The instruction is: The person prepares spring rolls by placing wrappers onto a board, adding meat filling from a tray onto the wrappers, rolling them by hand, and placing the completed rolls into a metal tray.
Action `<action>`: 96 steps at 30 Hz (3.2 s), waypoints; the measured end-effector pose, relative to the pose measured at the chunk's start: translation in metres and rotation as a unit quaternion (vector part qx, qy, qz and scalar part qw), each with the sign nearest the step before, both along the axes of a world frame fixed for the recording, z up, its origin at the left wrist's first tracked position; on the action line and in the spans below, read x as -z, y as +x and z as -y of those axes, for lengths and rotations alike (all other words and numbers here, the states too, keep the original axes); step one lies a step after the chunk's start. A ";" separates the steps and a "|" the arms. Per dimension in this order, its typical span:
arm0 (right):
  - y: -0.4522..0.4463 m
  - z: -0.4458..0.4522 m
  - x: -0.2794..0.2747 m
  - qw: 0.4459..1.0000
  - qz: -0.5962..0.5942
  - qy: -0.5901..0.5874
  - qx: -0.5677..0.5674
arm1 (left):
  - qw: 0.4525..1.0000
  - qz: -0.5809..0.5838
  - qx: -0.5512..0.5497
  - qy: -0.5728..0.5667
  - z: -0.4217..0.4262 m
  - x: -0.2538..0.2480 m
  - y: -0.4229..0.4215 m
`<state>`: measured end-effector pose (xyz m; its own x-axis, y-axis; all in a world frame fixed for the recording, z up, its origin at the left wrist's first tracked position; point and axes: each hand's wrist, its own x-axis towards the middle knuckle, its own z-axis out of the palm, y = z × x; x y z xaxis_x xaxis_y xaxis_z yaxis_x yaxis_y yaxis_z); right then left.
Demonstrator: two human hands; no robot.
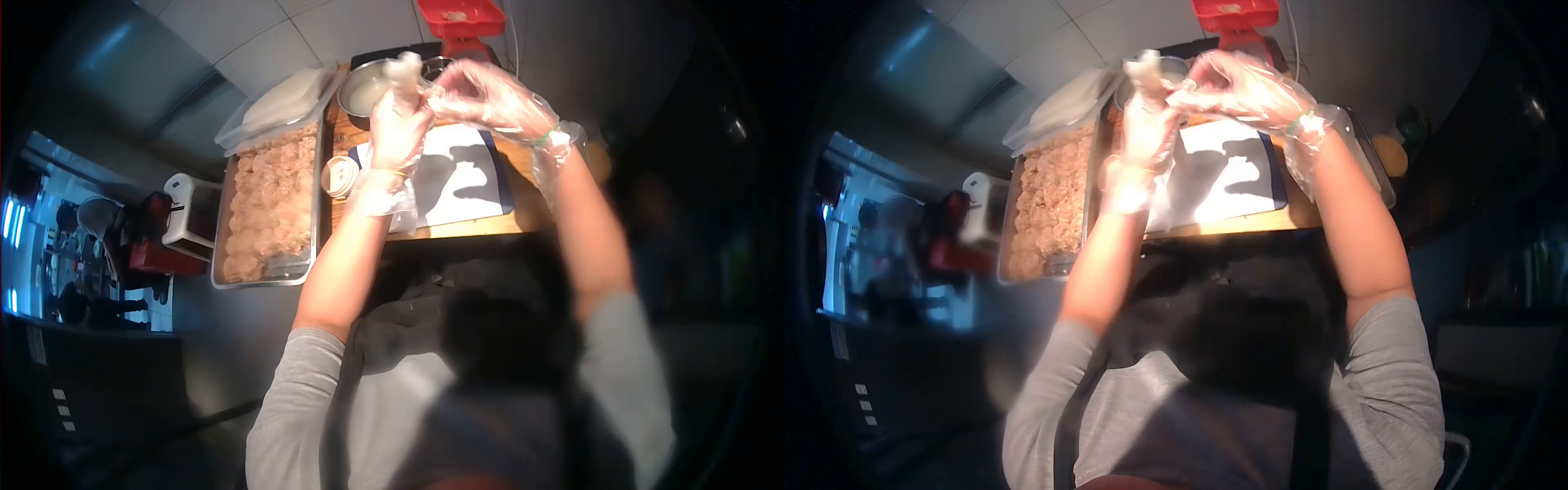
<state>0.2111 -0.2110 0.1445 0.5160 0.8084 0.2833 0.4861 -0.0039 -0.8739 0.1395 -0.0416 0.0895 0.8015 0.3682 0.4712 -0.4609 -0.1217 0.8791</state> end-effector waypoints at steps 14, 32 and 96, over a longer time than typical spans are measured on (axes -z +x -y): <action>-0.067 -0.040 0.076 0.967 0.215 0.004 0.134 | 0.991 -0.044 0.053 -0.115 0.014 -0.066 -0.056; -0.063 -0.033 -0.110 0.918 0.332 -0.186 -0.116 | 0.974 -0.126 0.092 0.164 0.008 -0.063 -0.071; -0.053 -0.063 0.064 0.886 -0.379 0.227 -0.139 | 0.990 0.069 -0.028 0.124 0.001 -0.049 -0.100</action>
<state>0.1582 -0.1480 0.0806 0.4953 0.8261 0.2688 -0.3142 0.4588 -0.8311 0.0399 -0.0423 0.1381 0.7049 0.2701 0.6559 -0.5606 -0.3545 0.7484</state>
